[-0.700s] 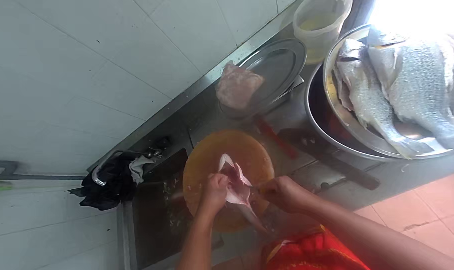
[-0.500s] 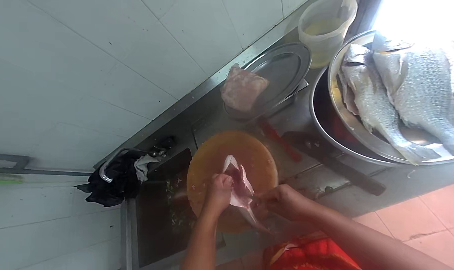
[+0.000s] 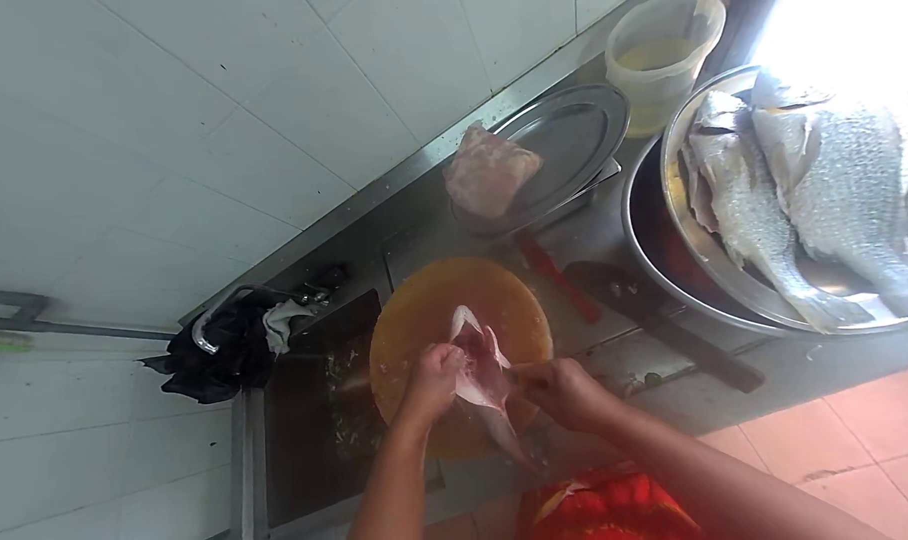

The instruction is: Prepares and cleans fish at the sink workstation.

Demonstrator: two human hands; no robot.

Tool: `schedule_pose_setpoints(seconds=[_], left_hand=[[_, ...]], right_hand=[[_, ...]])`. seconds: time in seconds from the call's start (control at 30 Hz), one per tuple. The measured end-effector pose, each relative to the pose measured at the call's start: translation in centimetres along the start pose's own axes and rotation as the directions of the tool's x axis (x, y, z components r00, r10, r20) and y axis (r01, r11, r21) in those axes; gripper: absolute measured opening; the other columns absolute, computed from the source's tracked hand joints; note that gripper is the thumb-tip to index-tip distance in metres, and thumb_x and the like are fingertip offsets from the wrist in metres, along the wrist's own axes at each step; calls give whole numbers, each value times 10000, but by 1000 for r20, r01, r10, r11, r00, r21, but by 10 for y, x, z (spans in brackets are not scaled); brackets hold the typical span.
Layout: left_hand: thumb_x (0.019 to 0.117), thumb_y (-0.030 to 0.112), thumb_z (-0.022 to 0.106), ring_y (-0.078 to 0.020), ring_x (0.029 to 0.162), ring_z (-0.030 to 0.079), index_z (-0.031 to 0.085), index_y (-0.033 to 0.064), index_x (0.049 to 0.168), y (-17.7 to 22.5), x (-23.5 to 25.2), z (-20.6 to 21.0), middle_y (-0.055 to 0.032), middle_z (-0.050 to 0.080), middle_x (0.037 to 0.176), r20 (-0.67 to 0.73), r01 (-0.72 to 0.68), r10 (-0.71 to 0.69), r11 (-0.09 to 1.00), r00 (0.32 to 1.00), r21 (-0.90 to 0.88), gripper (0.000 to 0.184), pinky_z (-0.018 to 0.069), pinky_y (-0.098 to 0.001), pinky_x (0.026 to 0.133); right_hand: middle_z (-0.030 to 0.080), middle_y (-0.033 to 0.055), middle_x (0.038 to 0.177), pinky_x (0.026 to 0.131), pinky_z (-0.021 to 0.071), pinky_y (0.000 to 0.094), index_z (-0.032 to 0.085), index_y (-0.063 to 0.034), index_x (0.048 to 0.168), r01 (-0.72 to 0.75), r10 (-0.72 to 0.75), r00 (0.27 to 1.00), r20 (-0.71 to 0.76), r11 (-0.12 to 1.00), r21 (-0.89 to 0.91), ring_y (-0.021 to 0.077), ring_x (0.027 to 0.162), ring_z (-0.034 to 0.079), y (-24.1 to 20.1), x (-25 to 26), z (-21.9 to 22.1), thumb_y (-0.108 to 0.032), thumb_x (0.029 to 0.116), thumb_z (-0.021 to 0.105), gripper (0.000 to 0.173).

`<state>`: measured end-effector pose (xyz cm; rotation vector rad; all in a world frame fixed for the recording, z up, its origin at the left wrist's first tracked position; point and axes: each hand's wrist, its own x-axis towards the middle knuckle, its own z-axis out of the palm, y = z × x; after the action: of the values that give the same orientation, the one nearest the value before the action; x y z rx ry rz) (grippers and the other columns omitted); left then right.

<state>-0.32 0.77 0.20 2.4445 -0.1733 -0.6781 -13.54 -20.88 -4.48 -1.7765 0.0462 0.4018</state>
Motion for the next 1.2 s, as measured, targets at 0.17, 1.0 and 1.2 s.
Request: schedule_pose_setpoints(seconds=[0.17, 1.0, 1.2], left_hand=[[1039, 217, 597, -188, 828, 669, 721, 43, 1038, 1, -8, -9, -94, 702, 899, -32, -28, 16, 918, 999, -396, 213, 574, -381, 785], [1019, 326, 591, -263, 1237, 602, 578, 148, 1445, -22, -27, -13, -105, 632, 1336, -111, 132, -112, 974, 987, 185, 463, 495, -509, 1056], [913, 530, 670, -327, 1245, 585, 527, 67, 1450, 15, -35, 24, -171, 571, 1354, -141, 134, -90, 928, 986, 348, 723, 510, -515, 1033]], right_hand=[[746, 40, 1100, 859, 581, 359, 673, -205, 1382, 19, -18, 992, 129, 1000, -10, 125, 905, 699, 1, -11, 0, -262, 1028, 577, 371], [673, 112, 933, 766, 595, 465, 517, -97, 1241, -198, 234, 959, 159, 956, -216, 259, 851, 709, -56, -13, 60, -207, 1029, 497, 240], [657, 123, 947, 776, 594, 450, 484, -88, 1277, -184, 235, 953, 192, 951, -248, 262, 858, 707, -65, -10, 64, -180, 1032, 489, 262]])
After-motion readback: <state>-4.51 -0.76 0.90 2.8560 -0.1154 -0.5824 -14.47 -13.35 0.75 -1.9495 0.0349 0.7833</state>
